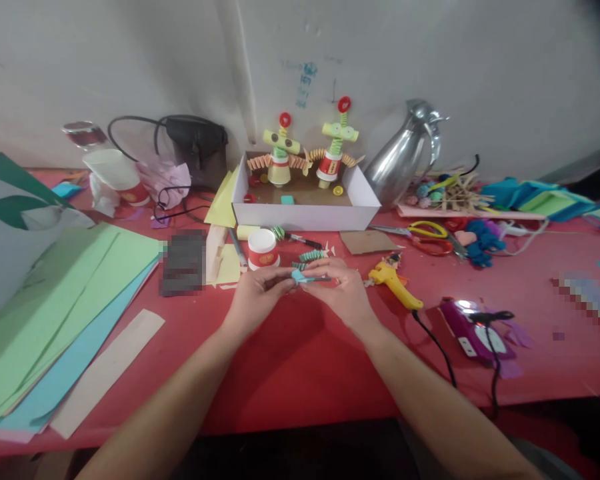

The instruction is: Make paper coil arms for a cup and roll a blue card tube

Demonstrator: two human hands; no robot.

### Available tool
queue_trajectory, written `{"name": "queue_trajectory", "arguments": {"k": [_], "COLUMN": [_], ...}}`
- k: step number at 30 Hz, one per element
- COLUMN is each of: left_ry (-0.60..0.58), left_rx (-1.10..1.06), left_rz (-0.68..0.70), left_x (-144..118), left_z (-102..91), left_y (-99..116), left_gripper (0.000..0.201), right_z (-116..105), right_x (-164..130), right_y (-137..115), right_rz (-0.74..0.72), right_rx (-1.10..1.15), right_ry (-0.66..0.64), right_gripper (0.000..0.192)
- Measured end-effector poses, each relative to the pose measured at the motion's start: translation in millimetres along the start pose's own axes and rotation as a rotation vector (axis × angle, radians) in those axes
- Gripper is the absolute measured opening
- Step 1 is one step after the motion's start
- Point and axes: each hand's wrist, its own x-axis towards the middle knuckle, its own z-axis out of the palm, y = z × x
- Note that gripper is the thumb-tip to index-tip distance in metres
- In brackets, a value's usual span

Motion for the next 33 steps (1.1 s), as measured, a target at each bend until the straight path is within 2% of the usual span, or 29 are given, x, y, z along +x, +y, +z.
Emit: {"name": "queue_trajectory", "arguments": {"k": [4,7,15,20,23,27,30,33], "left_ry": [-0.006,-0.02,-0.028,-0.031,-0.042,-0.043,-0.034,-0.086], "left_rx": [0.193,0.218,0.168,0.264,0.35,0.436,0.601,0.696], "left_rz": [0.109,0.113,0.061,0.142,0.224,0.245,0.252,0.277], "left_x": [-1,-1,2,3,4,9,17,21], "left_z": [-0.6,-0.2,-1.0,-3.2,-4.3,-7.0,-11.1,-14.8], "left_y": [3,4,-1,1,-2,-17,-31,-37], "left_gripper": [0.02,0.022,0.022,0.019,0.025,0.03,0.02,0.013], "right_z": [-2,0,4,0,-1,3,6,8], "right_x": [1,0,-3,-2,0,-1,-1,-2], "right_y": [-1,0,3,-4,-6,3,12,16], "right_rz": [0.093,0.125,0.097,0.064,-0.021,-0.151,-0.135,-0.098], "right_rx": [0.06,0.114,0.107,0.059,-0.054,-0.42,-0.585,-0.587], "right_ry": [-0.048,-0.072,-0.116,-0.161,-0.17,-0.169,-0.276,-0.345], "right_gripper": [0.014,0.014,0.017,0.02,0.02,0.018,0.014,0.013]}}
